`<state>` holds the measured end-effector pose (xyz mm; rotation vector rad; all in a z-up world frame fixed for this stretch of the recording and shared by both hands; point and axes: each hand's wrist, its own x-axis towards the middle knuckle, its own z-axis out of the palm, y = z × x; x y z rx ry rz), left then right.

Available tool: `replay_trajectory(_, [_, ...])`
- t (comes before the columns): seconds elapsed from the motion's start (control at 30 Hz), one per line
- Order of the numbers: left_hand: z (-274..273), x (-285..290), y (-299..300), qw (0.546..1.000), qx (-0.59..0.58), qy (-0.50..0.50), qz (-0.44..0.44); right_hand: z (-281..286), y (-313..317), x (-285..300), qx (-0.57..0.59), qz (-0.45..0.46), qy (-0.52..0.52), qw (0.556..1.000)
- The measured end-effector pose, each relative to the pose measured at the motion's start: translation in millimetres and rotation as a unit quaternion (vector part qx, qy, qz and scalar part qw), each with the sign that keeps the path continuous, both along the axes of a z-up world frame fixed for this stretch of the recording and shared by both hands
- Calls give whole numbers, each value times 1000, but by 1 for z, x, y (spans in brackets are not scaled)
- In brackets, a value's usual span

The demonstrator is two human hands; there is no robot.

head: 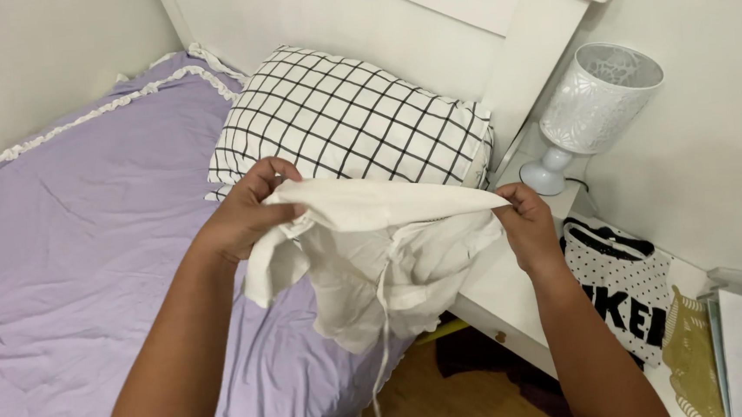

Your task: The person folds a white t-shirt on a bedside table and places it on a stack of clothes. Then, the person removes a pillow from a checkered pillowcase, folds the empty case, and places it on the bed.

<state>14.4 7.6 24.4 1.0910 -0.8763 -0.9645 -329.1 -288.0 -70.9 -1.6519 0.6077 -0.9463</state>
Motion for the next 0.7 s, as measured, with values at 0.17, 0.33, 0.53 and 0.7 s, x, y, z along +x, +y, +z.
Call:
replay_trajectory(0.17, [-8,9,-14,943,126,-293,97,43,25,35,86,28,-32,995])
replay_trajectory(0.33, [-43,20,-49,838,38,-515,175,74,41,83,73,41,-26,996])
replay_trajectory(0.53, [-59,12,-89,908,200,-368,-25,100,55,144,65,53,-31,996])
replay_trajectory(0.7, [-74,6,-120,928,274,-69,-245,98,76,176,19,112,0,994])
